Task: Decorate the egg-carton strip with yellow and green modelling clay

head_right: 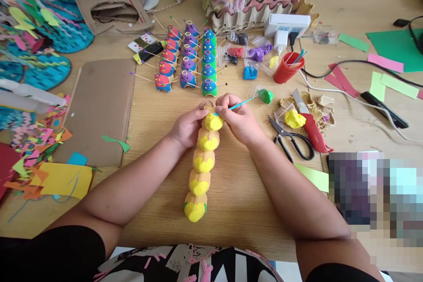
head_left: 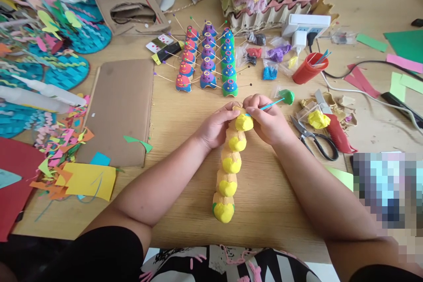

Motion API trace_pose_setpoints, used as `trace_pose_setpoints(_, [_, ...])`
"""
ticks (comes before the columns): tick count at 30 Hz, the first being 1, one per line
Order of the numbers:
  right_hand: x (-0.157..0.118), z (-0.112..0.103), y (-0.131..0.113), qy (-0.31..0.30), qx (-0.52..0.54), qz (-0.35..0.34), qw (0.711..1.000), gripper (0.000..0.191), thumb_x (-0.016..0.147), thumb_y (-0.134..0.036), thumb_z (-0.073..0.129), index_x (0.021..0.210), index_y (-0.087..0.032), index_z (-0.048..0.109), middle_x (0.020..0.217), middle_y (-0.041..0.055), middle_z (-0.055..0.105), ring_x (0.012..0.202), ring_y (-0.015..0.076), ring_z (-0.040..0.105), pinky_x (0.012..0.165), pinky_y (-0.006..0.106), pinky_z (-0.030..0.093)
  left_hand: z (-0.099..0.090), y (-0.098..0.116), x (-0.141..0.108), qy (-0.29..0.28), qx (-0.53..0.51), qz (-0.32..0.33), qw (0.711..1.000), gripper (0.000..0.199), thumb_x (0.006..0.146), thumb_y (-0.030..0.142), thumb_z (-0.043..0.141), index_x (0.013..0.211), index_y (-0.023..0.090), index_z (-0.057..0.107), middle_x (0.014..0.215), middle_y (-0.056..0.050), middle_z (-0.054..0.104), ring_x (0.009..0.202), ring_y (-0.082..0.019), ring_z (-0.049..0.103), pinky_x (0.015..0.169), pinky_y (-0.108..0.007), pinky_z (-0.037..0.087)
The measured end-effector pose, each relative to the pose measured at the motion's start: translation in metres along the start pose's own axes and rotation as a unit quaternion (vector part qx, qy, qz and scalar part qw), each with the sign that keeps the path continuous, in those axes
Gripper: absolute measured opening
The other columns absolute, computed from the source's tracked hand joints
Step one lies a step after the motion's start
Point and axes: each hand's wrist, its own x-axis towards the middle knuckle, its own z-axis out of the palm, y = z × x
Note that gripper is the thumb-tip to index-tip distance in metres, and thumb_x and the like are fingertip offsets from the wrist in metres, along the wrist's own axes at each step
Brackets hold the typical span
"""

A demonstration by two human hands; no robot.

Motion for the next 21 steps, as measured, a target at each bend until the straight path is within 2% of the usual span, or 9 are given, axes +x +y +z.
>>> trace_pose_setpoints(2, [0.0000, -0.0003, 0.0003, 0.004, 0.003, 0.007, 1.000, 0.042, 0.073, -0.036, 0.094, 0.065, -0.022, 0.055, 0.076, -0.0017, 0.053, 0.072, 0.0118, 0.045, 0.064, 0.027, 0.037, -0.0010, -0.0005, 0.0006, -0.010, 0.001, 0.005, 1.000, 0.022, 0.085, 0.021, 0.079, 0.077, 0.018, 0.059, 0.070, 0.001, 0.058, 0.060, -0.010, 0.058, 0.056, -0.022, 0.043])
trace_pose_setpoints(9, [0.0015, 0.0010, 0.0016, 0.029, 0.049, 0.056, 0.997, 0.042, 0.076, -0.043, 0.090, 0.067, -0.023, 0.054, 0.080, -0.0004, 0.057, 0.076, 0.0146, 0.051, 0.067, 0.029, 0.044, -0.0013, -0.0032, 0.0028, 0.033, 0.010, -0.005, 0.999, 0.020, 0.088, 0.018, 0.073, 0.077, 0.019, 0.057, 0.073, 0.002, 0.057, 0.062, -0.011, 0.058, 0.059, -0.023, 0.044])
trace_pose_setpoints(16, [0.0033, -0.0026, 0.0020, 0.014, 0.016, 0.062, 0.998, 0.045, 0.072, -0.037, 0.093, 0.061, -0.022, 0.053, 0.073, -0.0016, 0.057, 0.069, 0.0111, 0.047, 0.061, 0.027, 0.037, 0.0002, -0.0052, 0.0035, 0.027, 0.027, 0.002, 0.999, 0.021, 0.086, 0.016, 0.073, 0.077, 0.019, 0.055, 0.073, 0.002, 0.056, 0.064, -0.010, 0.055, 0.060, -0.023, 0.041])
trace_pose_setpoints(21, [0.0047, -0.0057, 0.0022, -0.004, -0.003, 0.040, 0.999, 0.045, 0.069, -0.036, 0.095, 0.060, -0.021, 0.054, 0.066, -0.0037, 0.054, 0.065, 0.0092, 0.046, 0.060, 0.026, 0.035, 0.0003, -0.0064, 0.0036, 0.023, 0.025, -0.004, 0.999, 0.019, 0.086, 0.016, 0.072, 0.078, 0.018, 0.056, 0.072, 0.002, 0.055, 0.063, -0.010, 0.053, 0.060, -0.022, 0.040])
